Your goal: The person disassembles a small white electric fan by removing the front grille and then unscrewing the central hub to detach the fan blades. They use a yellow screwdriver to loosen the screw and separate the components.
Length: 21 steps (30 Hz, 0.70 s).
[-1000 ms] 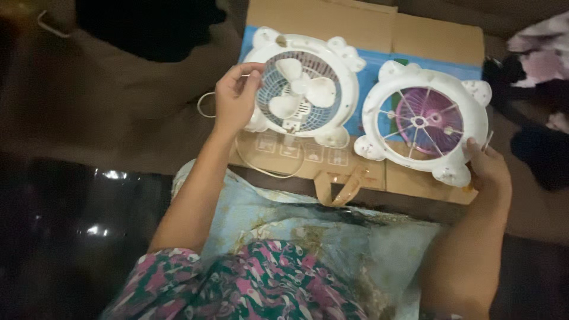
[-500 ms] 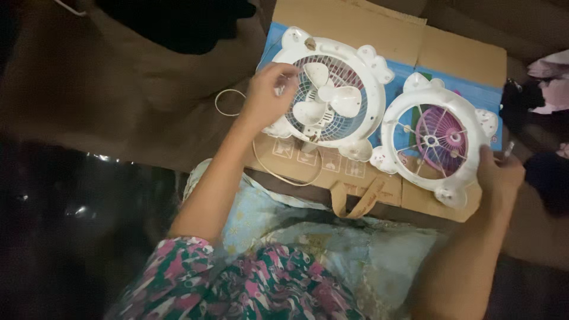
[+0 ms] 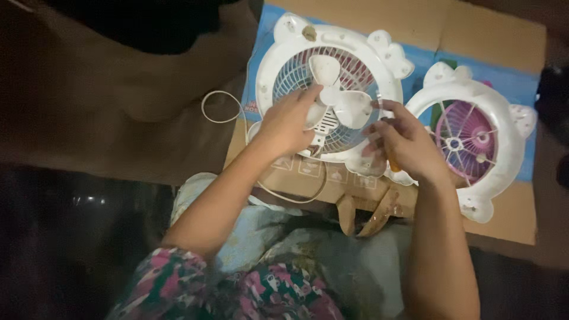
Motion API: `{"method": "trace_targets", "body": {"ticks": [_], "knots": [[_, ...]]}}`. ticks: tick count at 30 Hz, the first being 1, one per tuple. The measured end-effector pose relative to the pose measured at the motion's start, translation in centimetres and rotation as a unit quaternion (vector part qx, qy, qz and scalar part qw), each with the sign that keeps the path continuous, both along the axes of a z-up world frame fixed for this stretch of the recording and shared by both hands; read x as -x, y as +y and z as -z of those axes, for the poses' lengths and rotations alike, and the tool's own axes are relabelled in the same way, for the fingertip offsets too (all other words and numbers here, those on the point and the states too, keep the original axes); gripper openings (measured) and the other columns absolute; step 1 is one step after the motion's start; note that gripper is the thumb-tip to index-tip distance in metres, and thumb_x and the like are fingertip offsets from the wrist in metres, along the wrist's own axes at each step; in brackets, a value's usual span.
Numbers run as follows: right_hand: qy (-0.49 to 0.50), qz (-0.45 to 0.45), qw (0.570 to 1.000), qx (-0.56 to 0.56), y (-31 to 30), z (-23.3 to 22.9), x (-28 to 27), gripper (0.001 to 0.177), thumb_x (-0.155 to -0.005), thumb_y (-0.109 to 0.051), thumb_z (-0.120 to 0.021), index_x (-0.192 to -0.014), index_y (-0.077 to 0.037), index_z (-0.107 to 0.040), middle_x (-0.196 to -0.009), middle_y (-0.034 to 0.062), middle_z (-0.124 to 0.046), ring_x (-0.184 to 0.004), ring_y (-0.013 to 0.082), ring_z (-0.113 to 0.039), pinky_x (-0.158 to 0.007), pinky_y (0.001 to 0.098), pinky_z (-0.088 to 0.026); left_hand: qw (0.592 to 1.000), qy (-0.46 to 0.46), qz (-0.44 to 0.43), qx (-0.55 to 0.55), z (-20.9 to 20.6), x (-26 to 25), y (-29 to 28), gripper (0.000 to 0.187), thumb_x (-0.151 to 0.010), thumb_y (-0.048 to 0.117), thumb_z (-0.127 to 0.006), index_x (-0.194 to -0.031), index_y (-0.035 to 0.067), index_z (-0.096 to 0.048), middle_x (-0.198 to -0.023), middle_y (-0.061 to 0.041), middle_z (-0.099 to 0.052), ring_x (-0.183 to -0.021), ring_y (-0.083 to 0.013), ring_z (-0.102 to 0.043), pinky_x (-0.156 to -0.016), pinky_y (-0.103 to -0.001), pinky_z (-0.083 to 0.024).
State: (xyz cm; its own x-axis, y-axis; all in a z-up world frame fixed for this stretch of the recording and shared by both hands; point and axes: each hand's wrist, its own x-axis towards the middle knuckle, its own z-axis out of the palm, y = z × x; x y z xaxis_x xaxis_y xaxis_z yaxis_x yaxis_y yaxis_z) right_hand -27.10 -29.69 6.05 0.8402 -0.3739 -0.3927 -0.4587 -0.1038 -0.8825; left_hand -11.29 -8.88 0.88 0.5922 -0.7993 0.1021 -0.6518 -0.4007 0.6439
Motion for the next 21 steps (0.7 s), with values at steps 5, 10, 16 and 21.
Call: {"method": "trace_targets", "body": {"ticks": [5,10,16,21], "knots": [[0.050,-0.065,0.995,0.065,0.4,-1.1,0.0,0.050,-0.096,-0.009,-0.056,-0.146,-0.008,-0.051,-0.099,0.0158,-0.072,-0.069,0.0137,-0.061,-0.053,0.0277,-0.048,0.999,-0.001,0.011,0.044,-0.4,-0.4,1.2,0.063,-0.075,0.013,-0.078,-0.134,0.009,-0.057,-0.121,-0.019,-0.062,-0.115,-0.0413,-0.060,-0.094,-0.049,-0.050],[-0.029,-0.069,0.997,0.029,0.5,-0.8,0.6,0.051,-0.093,-0.002,-0.053,-0.144,-0.004,-0.050,-0.111,0.0086,-0.069,-0.084,0.0102,-0.065,-0.067,0.0262,-0.056,0.997,0.004,0.021,0.072,-0.9,-0.1,1.6,0.061,-0.076,0.015,-0.079,-0.133,0.007,-0.058,-0.119,-0.018,-0.062,-0.113,-0.0405,-0.060,-0.095,-0.050,-0.049],[-0.105,-0.072,0.992,0.011,0.5,-0.2,1.2,0.039,-0.099,0.003,-0.054,-0.138,-0.001,-0.052,-0.118,0.0079,-0.063,-0.095,0.0113,-0.064,-0.079,0.0267,-0.055,0.992,-0.088,0.015,0.088,-1.1,-1.1,1.3,0.056,-0.079,0.010,-0.074,-0.133,0.007,-0.060,-0.125,-0.016,-0.062,-0.124,-0.0361,-0.059,-0.122,-0.064,-0.023],[-0.120,-0.065,0.989,0.052,0.8,-0.7,1.8,0.041,-0.095,0.009,-0.054,-0.135,0.001,-0.054,-0.120,0.0092,-0.061,-0.103,0.0124,-0.064,-0.082,0.0268,-0.053,0.989,-0.066,0.027,0.130,-1.2,-1.0,1.9,0.043,-0.083,0.013,-0.076,-0.124,0.009,-0.065,-0.124,-0.013,-0.063,-0.122,-0.0349,-0.059,-0.120,-0.063,-0.023]]}}
